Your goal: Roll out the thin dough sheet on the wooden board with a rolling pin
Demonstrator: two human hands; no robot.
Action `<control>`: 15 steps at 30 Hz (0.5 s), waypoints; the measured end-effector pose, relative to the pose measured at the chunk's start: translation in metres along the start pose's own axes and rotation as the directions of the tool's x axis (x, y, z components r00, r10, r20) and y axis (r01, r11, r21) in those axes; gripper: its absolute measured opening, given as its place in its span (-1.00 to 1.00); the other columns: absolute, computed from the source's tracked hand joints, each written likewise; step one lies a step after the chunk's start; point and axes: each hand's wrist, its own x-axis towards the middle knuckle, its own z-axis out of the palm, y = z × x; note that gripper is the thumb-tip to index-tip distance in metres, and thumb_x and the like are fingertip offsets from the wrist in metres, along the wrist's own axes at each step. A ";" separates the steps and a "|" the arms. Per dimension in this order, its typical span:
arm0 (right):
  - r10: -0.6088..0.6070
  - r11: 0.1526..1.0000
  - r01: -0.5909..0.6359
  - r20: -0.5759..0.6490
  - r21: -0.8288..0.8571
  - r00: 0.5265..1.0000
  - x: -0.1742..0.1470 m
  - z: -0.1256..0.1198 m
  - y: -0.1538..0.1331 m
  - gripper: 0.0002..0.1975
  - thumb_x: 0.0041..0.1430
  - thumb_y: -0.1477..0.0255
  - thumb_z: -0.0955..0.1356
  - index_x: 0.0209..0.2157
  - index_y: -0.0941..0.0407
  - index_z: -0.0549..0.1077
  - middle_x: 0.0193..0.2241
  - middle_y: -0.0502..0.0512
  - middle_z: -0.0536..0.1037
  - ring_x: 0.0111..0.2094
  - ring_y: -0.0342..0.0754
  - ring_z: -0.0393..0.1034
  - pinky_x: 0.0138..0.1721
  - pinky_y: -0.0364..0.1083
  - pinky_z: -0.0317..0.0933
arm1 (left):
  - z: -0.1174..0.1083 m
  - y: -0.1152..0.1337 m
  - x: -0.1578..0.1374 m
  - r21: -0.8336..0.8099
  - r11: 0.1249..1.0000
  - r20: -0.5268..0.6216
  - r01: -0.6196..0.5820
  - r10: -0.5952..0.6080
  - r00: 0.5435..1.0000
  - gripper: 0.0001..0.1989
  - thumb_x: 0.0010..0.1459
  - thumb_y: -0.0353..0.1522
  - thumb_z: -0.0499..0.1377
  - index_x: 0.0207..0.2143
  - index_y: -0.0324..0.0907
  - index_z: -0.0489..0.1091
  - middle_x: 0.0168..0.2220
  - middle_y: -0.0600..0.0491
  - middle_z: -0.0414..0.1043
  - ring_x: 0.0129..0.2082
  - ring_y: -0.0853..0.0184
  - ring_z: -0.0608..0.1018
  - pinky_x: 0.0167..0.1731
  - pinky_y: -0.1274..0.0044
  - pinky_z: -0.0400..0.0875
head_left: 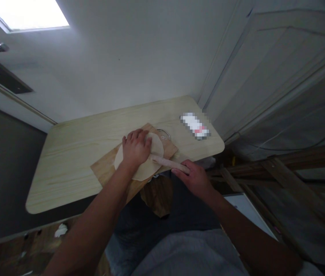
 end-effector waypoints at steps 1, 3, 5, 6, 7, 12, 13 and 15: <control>0.000 1.000 0.000 -0.003 -0.007 1.000 0.000 0.000 0.000 -0.62 0.18 0.01 0.38 -0.33 0.06 0.47 -0.49 0.02 0.54 -0.43 -0.02 0.43 -0.40 -0.12 0.15 | 0.000 0.000 -0.001 -0.004 1.000 0.000 -0.001 0.001 1.000 -0.59 0.36 -0.16 -0.06 0.14 -0.03 0.36 0.24 -0.05 0.35 0.23 0.03 0.33 0.21 0.09 0.14; 0.002 1.000 -0.002 -0.006 -0.021 1.000 -0.001 0.000 0.000 -0.62 0.18 0.01 0.38 -0.33 0.06 0.47 -0.48 0.03 0.54 -0.43 -0.01 0.43 -0.40 -0.12 0.15 | 0.000 -0.001 -0.002 -0.007 1.000 -0.005 -0.003 0.003 1.000 -0.58 0.37 -0.16 -0.07 0.15 -0.03 0.36 0.24 -0.05 0.35 0.23 0.03 0.33 0.21 0.08 0.14; -0.003 1.000 0.002 -0.003 -0.030 1.000 -0.001 0.001 0.000 -0.62 0.19 0.02 0.37 -0.34 0.06 0.47 -0.49 0.03 0.54 -0.43 -0.01 0.44 -0.39 -0.11 0.16 | 0.000 -0.001 -0.004 0.001 1.000 -0.010 -0.004 0.004 1.000 -0.57 0.37 -0.15 -0.08 0.15 -0.03 0.35 0.23 -0.06 0.35 0.23 0.03 0.33 0.22 0.08 0.13; -0.007 0.999 0.007 -0.004 -0.033 1.000 -0.001 0.001 0.000 -0.62 0.19 0.02 0.37 -0.34 0.06 0.47 -0.49 0.03 0.54 -0.42 -0.01 0.44 -0.38 -0.11 0.17 | 0.000 -0.001 -0.004 0.007 1.000 -0.012 -0.004 0.004 1.000 -0.57 0.37 -0.15 -0.09 0.16 -0.03 0.35 0.23 -0.05 0.35 0.23 0.03 0.33 0.22 0.08 0.13; -0.012 0.999 0.012 -0.003 -0.034 1.000 -0.001 0.001 0.000 -0.62 0.19 0.02 0.37 -0.35 0.07 0.47 -0.49 0.03 0.54 -0.42 0.00 0.45 -0.38 -0.11 0.17 | 0.000 -0.001 -0.005 0.012 1.000 -0.015 -0.003 0.003 1.000 -0.57 0.37 -0.15 -0.09 0.16 -0.03 0.35 0.23 -0.05 0.35 0.23 0.04 0.33 0.22 0.09 0.13; 0.000 0.999 0.000 0.006 -0.033 1.000 0.000 -0.001 0.000 -0.62 0.19 0.02 0.38 -0.30 0.07 0.49 -0.45 0.05 0.57 -0.40 0.01 0.47 -0.36 -0.10 0.18 | 0.001 -0.001 -0.002 0.026 1.000 -0.024 -0.004 0.005 1.000 -0.58 0.37 -0.15 -0.09 0.14 -0.03 0.37 0.21 -0.05 0.37 0.21 0.03 0.35 0.20 0.10 0.17; 0.003 0.999 -0.003 0.003 -0.037 1.000 0.001 -0.002 0.000 -0.61 0.18 0.01 0.38 -0.28 0.07 0.49 -0.44 0.06 0.58 -0.39 0.01 0.47 -0.36 -0.10 0.18 | 0.001 -0.001 0.000 0.030 1.000 -0.026 -0.004 0.005 1.000 -0.57 0.37 -0.15 -0.09 0.14 -0.04 0.37 0.21 -0.06 0.37 0.21 0.02 0.35 0.19 0.10 0.18; 0.000 0.999 0.000 -0.005 -0.048 1.000 0.003 -0.004 0.000 -0.60 0.19 0.01 0.37 -0.24 0.08 0.49 -0.42 0.08 0.59 -0.38 0.03 0.48 -0.36 -0.09 0.19 | 0.002 0.001 0.004 0.038 0.999 -0.027 -0.003 0.004 1.000 -0.57 0.37 -0.15 -0.09 0.15 -0.03 0.36 0.21 -0.07 0.37 0.21 0.02 0.35 0.19 0.09 0.17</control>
